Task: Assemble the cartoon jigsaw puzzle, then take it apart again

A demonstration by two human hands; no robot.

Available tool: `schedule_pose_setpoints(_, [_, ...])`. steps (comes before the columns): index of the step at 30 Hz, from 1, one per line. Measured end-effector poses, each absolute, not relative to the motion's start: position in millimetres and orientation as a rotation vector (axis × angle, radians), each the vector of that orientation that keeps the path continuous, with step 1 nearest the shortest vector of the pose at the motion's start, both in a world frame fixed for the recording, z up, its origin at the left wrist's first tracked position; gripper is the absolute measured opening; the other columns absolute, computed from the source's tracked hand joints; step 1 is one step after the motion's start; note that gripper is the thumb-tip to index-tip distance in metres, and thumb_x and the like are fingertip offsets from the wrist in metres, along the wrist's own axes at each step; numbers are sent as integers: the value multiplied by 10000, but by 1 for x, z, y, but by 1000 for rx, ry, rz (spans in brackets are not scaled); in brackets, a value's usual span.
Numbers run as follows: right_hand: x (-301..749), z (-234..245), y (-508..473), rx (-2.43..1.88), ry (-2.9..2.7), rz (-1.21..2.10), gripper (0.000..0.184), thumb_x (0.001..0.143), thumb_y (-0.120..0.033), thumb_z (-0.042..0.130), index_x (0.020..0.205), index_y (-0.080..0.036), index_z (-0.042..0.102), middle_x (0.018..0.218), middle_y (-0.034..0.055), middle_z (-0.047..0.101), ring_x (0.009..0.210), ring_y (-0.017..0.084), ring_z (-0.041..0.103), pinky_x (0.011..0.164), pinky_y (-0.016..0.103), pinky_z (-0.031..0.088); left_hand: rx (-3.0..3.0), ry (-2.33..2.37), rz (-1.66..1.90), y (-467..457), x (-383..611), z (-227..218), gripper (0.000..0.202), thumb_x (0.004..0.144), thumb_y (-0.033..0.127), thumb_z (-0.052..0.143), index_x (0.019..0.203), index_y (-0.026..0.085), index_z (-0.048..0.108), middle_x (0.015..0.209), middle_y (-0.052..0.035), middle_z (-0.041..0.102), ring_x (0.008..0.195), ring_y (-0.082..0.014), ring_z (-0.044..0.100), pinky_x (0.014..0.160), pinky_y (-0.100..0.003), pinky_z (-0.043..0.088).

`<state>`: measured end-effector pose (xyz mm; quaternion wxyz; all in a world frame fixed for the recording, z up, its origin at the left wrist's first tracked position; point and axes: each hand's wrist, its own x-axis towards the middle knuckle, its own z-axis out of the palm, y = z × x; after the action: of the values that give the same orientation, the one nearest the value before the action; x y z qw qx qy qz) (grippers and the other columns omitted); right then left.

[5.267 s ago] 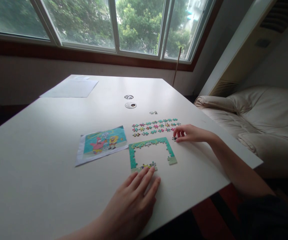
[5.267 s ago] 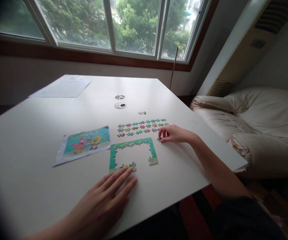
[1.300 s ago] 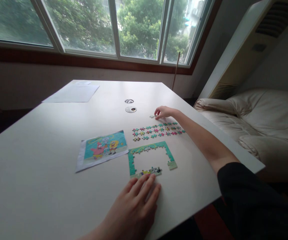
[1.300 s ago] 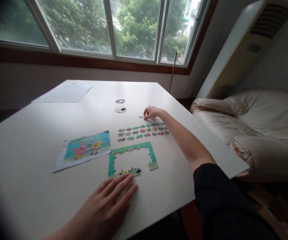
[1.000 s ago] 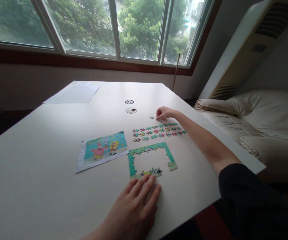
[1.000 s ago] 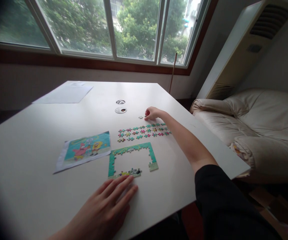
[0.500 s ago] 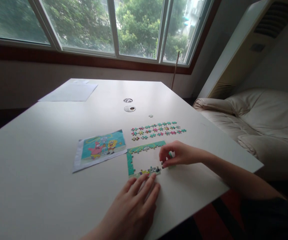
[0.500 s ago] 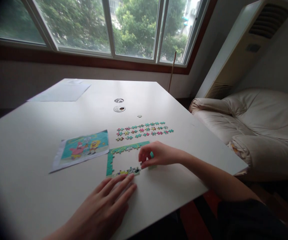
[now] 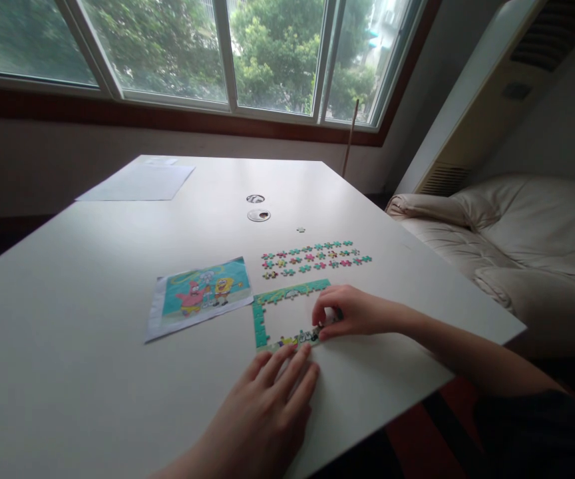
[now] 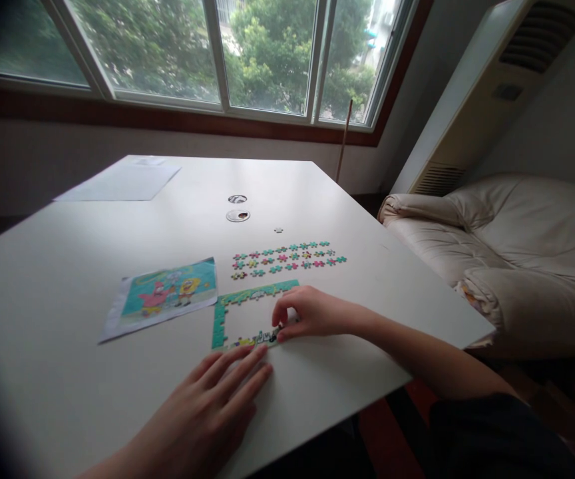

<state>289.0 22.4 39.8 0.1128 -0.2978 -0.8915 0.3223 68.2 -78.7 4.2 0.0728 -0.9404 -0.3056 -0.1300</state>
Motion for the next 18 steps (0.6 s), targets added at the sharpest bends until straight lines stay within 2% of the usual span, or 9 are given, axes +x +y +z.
schedule_pose_setpoints(6, [295,47,26,-882,-2671,898,155,772,-280,675,869,-166,634,821,24,634,790,129,550,733,240,424,-2830,-929,-370,-79,67,4,343,914,235,392,1232,193,514,1314,-78,537,1120,-257,531,872,-385,430])
schedule_pose_setpoints(10, [312,56,39,-942,-2713,851,165,800,-289,633,909,-167,617,914,41,622,790,129,535,708,241,427,-2845,-940,-333,-79,66,6,344,936,274,379,1245,198,509,1314,-76,537,1128,-256,531,878,-384,434])
schedule_pose_setpoints(13, [322,60,46,-1038,-2762,789,296,781,-331,642,1017,-160,589,1037,79,578,841,153,527,708,260,438,-2868,-915,-264,-79,67,9,351,934,261,384,1254,184,505,1318,-94,529,1155,-262,512,900,-385,423])
schedule_pose_setpoints(18, [326,63,41,-1107,-2829,837,601,740,-453,657,1232,-160,476,1217,122,492,1046,223,505,791,299,448,-2841,-794,-247,-78,69,13,369,937,252,356,1247,119,506,1294,-152,532,1151,-289,504,916,-417,400])
